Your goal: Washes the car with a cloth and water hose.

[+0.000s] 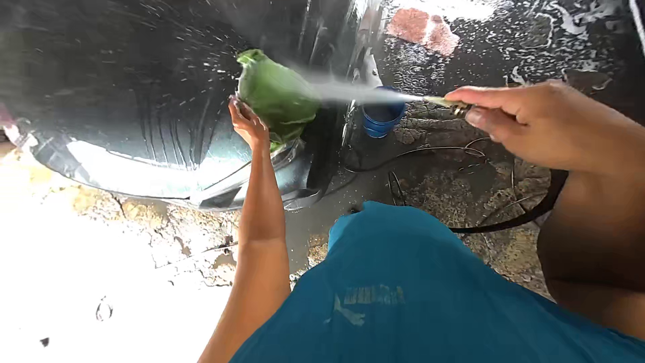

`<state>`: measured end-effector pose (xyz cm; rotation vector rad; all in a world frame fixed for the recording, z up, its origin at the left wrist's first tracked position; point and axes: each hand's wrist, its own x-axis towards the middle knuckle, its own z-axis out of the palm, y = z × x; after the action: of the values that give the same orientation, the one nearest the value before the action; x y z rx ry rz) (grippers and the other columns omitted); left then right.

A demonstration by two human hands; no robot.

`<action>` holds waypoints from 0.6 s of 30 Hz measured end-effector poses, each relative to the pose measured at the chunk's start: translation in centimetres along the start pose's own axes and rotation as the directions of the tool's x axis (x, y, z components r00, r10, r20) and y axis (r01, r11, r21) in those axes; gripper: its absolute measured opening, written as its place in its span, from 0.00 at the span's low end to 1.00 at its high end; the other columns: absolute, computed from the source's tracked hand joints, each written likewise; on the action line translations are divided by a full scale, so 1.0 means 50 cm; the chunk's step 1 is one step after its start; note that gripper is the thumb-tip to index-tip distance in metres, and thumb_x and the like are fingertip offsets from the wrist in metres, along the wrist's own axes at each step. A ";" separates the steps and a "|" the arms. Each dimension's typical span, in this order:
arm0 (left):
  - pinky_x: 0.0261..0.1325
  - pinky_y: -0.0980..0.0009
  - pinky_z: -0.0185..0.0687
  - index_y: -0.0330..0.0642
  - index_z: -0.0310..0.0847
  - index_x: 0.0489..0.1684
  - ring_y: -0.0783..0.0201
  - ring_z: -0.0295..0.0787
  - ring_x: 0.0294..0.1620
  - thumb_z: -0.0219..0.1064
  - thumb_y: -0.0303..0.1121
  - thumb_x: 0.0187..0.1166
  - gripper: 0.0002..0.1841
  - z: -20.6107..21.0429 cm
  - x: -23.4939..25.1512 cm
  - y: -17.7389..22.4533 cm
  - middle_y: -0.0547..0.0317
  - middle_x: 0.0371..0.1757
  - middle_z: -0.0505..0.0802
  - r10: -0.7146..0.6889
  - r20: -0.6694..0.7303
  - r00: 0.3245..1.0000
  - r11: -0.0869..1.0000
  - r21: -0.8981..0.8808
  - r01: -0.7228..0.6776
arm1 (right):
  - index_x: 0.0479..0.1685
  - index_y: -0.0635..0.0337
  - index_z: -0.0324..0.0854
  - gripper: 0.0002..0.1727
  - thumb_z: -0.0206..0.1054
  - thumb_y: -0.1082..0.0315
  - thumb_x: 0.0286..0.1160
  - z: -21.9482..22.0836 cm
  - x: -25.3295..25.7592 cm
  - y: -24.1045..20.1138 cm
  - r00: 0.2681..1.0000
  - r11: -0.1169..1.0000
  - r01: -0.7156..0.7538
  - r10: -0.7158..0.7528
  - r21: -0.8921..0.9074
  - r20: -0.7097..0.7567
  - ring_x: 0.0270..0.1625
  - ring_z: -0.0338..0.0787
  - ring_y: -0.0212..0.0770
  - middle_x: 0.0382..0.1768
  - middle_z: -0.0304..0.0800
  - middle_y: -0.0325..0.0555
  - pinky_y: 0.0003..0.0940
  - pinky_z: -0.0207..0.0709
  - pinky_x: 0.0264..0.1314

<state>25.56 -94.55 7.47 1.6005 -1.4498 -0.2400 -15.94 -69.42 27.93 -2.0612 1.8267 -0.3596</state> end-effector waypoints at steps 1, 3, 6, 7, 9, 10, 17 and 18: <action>0.79 0.59 0.73 0.32 0.77 0.75 0.52 0.84 0.73 0.51 0.37 0.91 0.23 -0.017 -0.024 -0.009 0.39 0.69 0.88 -0.070 0.032 0.997 0.997 0.019 0.069 | 0.82 0.37 0.76 0.23 0.51 0.58 0.93 0.008 -0.006 0.003 0.999 0.999 0.037 -0.038 0.005 0.034 0.33 0.89 0.51 0.41 0.92 0.50 0.61 0.80 0.34; 0.75 0.44 0.75 0.37 0.83 0.68 0.44 0.86 0.69 0.59 0.57 0.85 0.31 -0.060 -0.082 -0.011 0.37 0.63 0.90 -0.196 0.154 0.968 0.968 0.186 0.166 | 0.81 0.37 0.77 0.22 0.53 0.59 0.92 0.027 -0.011 0.027 0.991 0.996 0.089 -0.090 0.014 0.095 0.38 0.92 0.50 0.45 0.95 0.49 0.62 0.83 0.40; 0.72 0.31 0.72 0.35 0.87 0.61 0.32 0.84 0.68 0.67 0.61 0.78 0.33 -0.120 -0.187 -0.016 0.30 0.62 0.90 -0.391 0.232 0.891 0.876 0.392 0.282 | 0.82 0.41 0.76 0.22 0.52 0.59 0.94 0.033 0.009 0.103 0.990 1.000 0.027 -0.028 0.011 0.139 0.48 0.92 0.62 0.52 0.93 0.58 0.72 0.80 0.51; 0.74 0.32 0.71 0.34 0.87 0.60 0.33 0.84 0.69 0.69 0.58 0.78 0.31 -0.142 -0.230 -0.028 0.30 0.62 0.89 -0.456 0.207 0.865 0.849 0.391 0.354 | 0.83 0.41 0.76 0.22 0.51 0.59 0.94 0.032 0.017 0.131 0.989 1.000 0.008 -0.009 0.007 0.145 0.50 0.92 0.66 0.52 0.92 0.61 0.75 0.78 0.51; 0.72 0.38 0.74 0.32 0.86 0.58 0.39 0.84 0.67 0.73 0.48 0.76 0.26 -0.183 -0.330 -0.061 0.32 0.61 0.89 -0.611 0.101 0.785 0.784 0.212 0.583 | 0.82 0.41 0.75 0.22 0.51 0.58 0.94 0.039 0.026 0.179 0.980 0.999 0.034 -0.037 0.014 0.195 0.48 0.91 0.67 0.50 0.91 0.63 0.76 0.77 0.49; 0.69 0.42 0.78 0.31 0.85 0.59 0.44 0.85 0.64 0.74 0.43 0.75 0.24 -0.202 -0.385 -0.081 0.35 0.60 0.89 -0.696 0.057 0.716 0.718 0.067 0.693 | 0.82 0.42 0.76 0.22 0.51 0.58 0.94 0.049 0.027 0.195 0.970 0.998 0.059 -0.062 0.023 0.235 0.46 0.91 0.66 0.50 0.92 0.62 0.74 0.78 0.48; 0.56 0.44 0.86 0.39 0.77 0.69 0.48 0.88 0.57 0.66 0.43 0.79 0.24 -0.446 -0.893 -0.202 0.42 0.59 0.90 -0.994 -0.042 0.104 0.109 -0.567 0.817 | 0.83 0.40 0.75 0.23 0.50 0.57 0.94 0.176 0.091 0.193 0.889 0.977 0.212 -0.180 -0.030 0.422 0.55 0.88 0.76 0.55 0.89 0.69 0.84 0.73 0.53; 0.51 0.46 0.86 0.38 0.78 0.65 0.50 0.88 0.51 0.63 0.44 0.81 0.22 -0.488 -0.985 -0.205 0.43 0.54 0.90 -0.998 -0.041 0.046 0.061 -0.609 0.791 | 0.82 0.38 0.75 0.22 0.51 0.56 0.94 0.193 0.096 0.160 0.873 0.967 0.253 -0.221 -0.017 0.436 0.54 0.89 0.75 0.54 0.90 0.68 0.83 0.74 0.53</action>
<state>35.09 -41.47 -7.39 1.7911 0.3505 -0.8209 -18.45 -73.98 15.58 -2.2031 1.3458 0.1067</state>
